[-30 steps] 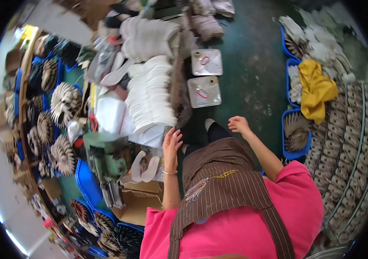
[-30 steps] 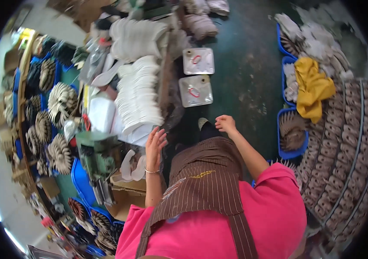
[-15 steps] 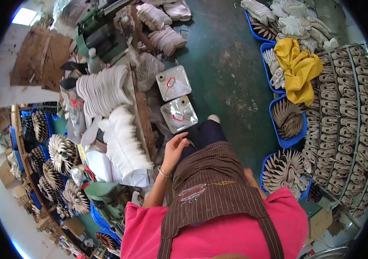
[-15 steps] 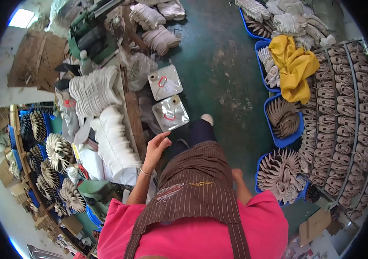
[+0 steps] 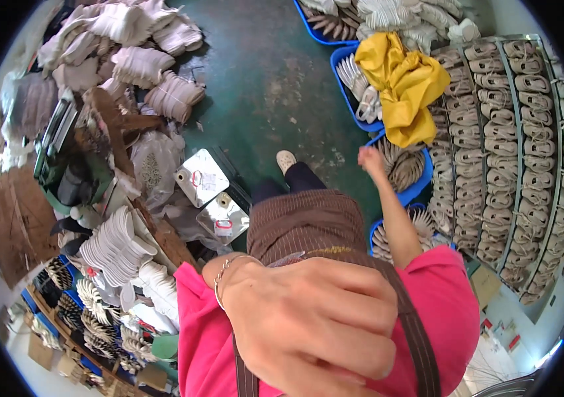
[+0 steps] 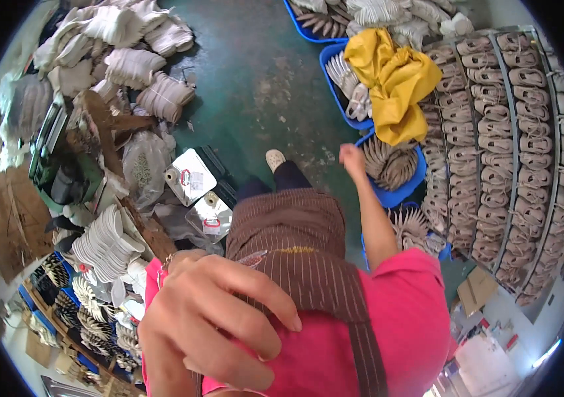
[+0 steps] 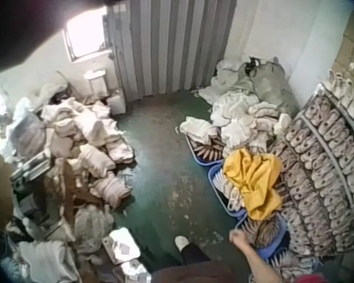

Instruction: Feeding shoe soles into a machine and stacking them for storage.

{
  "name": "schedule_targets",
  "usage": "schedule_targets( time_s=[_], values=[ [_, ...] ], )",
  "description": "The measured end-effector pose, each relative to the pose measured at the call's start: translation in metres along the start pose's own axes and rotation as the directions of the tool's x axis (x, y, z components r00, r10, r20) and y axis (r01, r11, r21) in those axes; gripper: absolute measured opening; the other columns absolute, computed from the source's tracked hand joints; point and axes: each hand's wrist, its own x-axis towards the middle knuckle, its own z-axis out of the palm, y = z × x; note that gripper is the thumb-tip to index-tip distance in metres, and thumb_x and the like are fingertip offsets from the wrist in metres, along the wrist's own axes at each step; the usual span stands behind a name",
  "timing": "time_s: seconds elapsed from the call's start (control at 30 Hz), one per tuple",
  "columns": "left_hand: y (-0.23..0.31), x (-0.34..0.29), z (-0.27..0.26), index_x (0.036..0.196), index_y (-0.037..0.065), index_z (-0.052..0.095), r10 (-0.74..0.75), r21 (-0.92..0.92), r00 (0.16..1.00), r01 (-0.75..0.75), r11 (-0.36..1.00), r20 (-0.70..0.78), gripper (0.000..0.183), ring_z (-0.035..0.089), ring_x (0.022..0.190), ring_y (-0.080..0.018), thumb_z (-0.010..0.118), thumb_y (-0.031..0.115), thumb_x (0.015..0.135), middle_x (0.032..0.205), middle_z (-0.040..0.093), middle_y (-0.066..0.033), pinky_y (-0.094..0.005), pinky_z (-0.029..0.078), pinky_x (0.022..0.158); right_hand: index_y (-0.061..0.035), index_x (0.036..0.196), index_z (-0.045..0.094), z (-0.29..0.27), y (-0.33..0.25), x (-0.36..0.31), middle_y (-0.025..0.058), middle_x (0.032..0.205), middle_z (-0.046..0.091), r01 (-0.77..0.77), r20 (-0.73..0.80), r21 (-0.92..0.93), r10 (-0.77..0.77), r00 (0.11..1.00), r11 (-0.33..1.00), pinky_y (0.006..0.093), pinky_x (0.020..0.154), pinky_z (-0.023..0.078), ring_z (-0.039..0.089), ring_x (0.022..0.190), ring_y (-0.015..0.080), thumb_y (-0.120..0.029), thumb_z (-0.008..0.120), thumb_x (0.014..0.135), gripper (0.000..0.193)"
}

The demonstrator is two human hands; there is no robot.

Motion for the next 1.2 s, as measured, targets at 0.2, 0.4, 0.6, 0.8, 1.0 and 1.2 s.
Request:
schedule_targets(
  time_s=[0.2, 0.4, 0.6, 0.8, 1.0, 1.2],
  values=[
    [-0.045, 0.083, -0.061, 0.119, 0.028, 0.061, -0.148, -0.072, 0.983, 0.141, 0.987, -0.110, 0.038, 0.041, 0.043, -0.0108, 0.066, 0.021, 0.082, 0.058, 0.048, 0.0000, -0.0245, 0.037, 0.043, -0.0064, 0.106, 0.061, 0.031, -0.131, 0.107, 0.0040, 0.091, 0.066, 0.048, -0.014, -0.017, -0.049, 0.999, 0.999, 0.0240, 0.063, 0.048, 0.063, 0.077, 0.0100, -0.017, 0.056, 0.088, 0.021],
    [-0.064, 0.134, -0.142, 0.102, 0.021, 0.055, -0.043, -0.055, 0.987, 0.035, 0.998, -0.152, 0.019, 0.043, 0.045, -0.0156, 0.058, 0.020, 0.083, 0.062, 0.051, -0.0055, -0.0295, 0.039, 0.045, -0.0046, 0.090, 0.065, 0.103, -0.132, 0.131, 0.0035, 0.067, 0.063, 0.179, 0.067, -0.353, -0.166, 0.984, 0.919, 0.0271, 0.056, 0.046, 0.059, 0.060, 0.0114, -0.013, 0.055, 0.081, 0.015],
    [-0.064, 0.186, -0.261, 0.076, 0.008, 0.048, 0.353, 0.320, 0.919, -0.285, 0.903, -0.177, 0.015, 0.047, 0.049, -0.0232, 0.042, 0.014, 0.088, 0.069, 0.056, -0.0143, -0.0382, 0.045, 0.050, -0.0129, 0.091, 0.070, 0.130, -0.106, 0.123, 0.0096, 0.085, 0.068, -0.217, -0.005, -0.471, 0.243, 0.970, 0.855, 0.0352, 0.076, 0.049, 0.064, 0.081, 0.0245, -0.034, 0.056, 0.080, 0.028],
    [-0.053, 0.212, -0.384, 0.096, 0.013, 0.054, 0.513, 0.648, 0.857, -0.418, 0.636, 0.050, 0.024, 0.057, 0.053, -0.0159, 0.053, -0.003, 0.078, 0.072, 0.059, -0.0008, -0.0327, 0.055, 0.053, -0.0073, 0.094, 0.069, 0.141, -0.090, 0.202, 0.0097, 0.083, 0.068, -0.354, -0.003, -0.337, 0.375, 0.927, 0.872, 0.0331, 0.074, 0.048, 0.063, 0.082, 0.0204, -0.034, 0.055, 0.081, 0.032],
    [-0.092, 0.202, -0.532, 0.109, 0.006, 0.054, 0.457, 0.903, 0.875, -0.058, 0.426, -0.159, 0.040, 0.056, 0.055, -0.0223, 0.061, 0.001, 0.070, 0.079, 0.059, -0.0117, -0.0357, 0.051, 0.053, -0.0057, 0.081, 0.068, 0.148, -0.276, 0.389, 0.0051, 0.078, 0.066, -0.054, 0.259, -0.467, 0.195, 0.946, 0.882, 0.0334, 0.062, 0.049, 0.063, 0.069, 0.0180, -0.024, 0.056, 0.080, 0.023],
    [-0.081, 0.175, -0.611, 0.110, -0.002, 0.055, 0.246, 0.737, 0.701, 0.668, 0.103, -0.669, 0.033, 0.059, 0.063, -0.0204, 0.057, -0.004, 0.077, 0.080, 0.061, -0.0121, -0.0299, 0.049, 0.060, -0.0057, 0.095, 0.064, 0.231, -0.513, 0.602, 0.0069, 0.077, 0.065, 0.062, 0.279, -0.422, 0.065, 0.958, 0.905, 0.0276, 0.051, 0.049, 0.061, 0.065, 0.0146, -0.002, 0.048, 0.083, 0.020]
  ],
)
